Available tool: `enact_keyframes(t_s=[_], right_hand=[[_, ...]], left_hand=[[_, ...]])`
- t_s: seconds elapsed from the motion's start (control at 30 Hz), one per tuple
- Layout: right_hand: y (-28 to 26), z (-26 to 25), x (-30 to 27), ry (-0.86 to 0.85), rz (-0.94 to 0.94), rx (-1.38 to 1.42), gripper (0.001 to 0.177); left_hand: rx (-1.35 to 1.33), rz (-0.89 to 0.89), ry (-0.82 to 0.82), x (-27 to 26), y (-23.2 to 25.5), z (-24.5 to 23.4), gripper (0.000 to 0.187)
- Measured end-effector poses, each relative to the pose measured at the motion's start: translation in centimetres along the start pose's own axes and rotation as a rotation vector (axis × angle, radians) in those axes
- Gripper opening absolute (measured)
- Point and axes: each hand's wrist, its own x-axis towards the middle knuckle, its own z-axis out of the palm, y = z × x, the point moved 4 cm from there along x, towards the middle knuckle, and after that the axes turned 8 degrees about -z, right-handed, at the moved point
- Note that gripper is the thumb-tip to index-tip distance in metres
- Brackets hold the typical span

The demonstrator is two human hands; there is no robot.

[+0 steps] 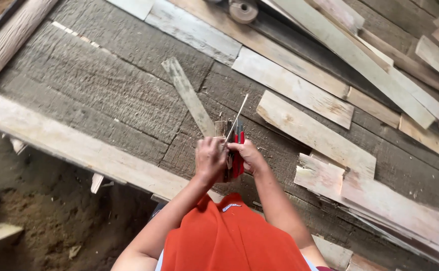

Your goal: The person uses a red utility knife to scrape the surface of several wooden planks on a workbench. They repeatedly scrape along the grain, flip planks, and move them aside to continue working on different pieces.

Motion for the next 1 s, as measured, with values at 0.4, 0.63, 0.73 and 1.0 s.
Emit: enact_keyframes(t_s=[0.4,0.63,0.73,1.0], right_hand=[[-7.0,-1.8,-8.4,0.300,-0.138,0.303,0.029],[-7.6,-6.1,-12.2,0.404,-0.286,0.141,0.026],[-8.8,-8.2,-14.9,0.466,-0.342,0.042,0.029],[-11.3,-15.7,-23.2,1.099,-1.220,-0.916,0.034]], left_hand=[[-0.506,-0.083,-0.547,1.3,7.6,0.4,0.086],[-0.881,-0.144,-0.618,0.0,10.5,3.7,0.070],[-0.985,-0.170,-0.677,-0.3,10.8,6.7,0.068],[-0.872,-0.274,-0.990,-5.7,14.0,12.4,0.066]])
